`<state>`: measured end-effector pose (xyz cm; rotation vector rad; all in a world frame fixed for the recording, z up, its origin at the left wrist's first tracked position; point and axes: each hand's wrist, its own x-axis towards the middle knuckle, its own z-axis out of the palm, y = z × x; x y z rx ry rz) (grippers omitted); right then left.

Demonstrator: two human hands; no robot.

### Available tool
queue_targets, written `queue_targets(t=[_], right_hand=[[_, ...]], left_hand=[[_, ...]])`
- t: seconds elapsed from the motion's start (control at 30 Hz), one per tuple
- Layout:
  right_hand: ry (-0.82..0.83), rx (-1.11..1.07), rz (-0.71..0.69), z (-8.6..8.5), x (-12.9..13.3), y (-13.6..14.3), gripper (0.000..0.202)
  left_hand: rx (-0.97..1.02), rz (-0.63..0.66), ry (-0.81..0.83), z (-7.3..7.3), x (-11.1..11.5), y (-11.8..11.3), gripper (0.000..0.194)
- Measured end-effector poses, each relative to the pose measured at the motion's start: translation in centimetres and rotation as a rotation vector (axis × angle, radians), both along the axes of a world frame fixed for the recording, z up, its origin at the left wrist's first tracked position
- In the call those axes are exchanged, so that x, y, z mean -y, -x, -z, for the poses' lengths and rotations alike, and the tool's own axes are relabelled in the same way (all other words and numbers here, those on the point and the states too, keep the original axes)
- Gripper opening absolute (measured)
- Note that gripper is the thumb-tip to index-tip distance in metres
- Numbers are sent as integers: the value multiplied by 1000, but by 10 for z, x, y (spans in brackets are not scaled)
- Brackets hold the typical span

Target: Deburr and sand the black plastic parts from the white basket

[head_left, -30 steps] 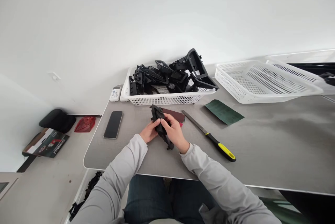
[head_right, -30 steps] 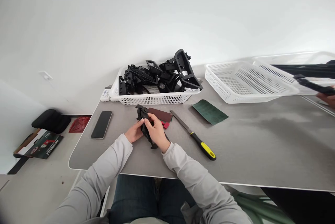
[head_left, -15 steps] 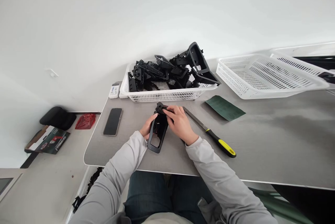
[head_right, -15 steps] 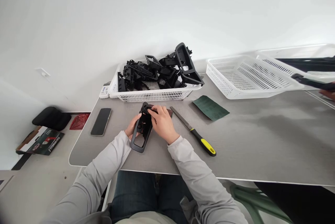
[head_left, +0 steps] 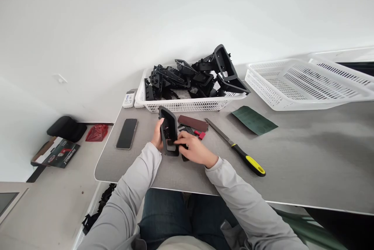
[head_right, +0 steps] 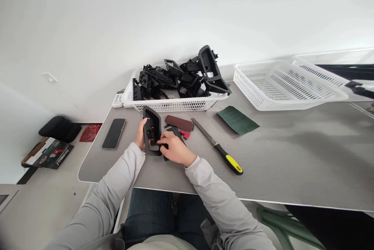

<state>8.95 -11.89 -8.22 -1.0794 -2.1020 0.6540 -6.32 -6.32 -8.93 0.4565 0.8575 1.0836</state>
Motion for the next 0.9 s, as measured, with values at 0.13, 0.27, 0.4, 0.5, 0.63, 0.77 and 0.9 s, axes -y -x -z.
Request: queue_targets(t=[0.13,0.27,0.4,0.5,0.63,0.77,0.9], right_hand=[[-208,-65,295,3,-6,-1,32],[-249,290,419,4,-6,5,28],[-179,457,366,1,1,13,20],[-49,329,167,0,4,13,20],[-90,-19,307,3,0,9,28],[-225,-99,520,5,-6,9,33],[-236,123,523,6,-6,12,34]], left_hand=[[-19,179,28,2,9,-7,32],[-46,285,66,7,16,-16,31],[-43,228,25,8,16,-19,26],[-42,198,46,7,12,-16,34],[-12,200,76,7,10,-11,35],[-34,335,96,9,16,-17,29],[-41,383,93,9,21,-23,32]])
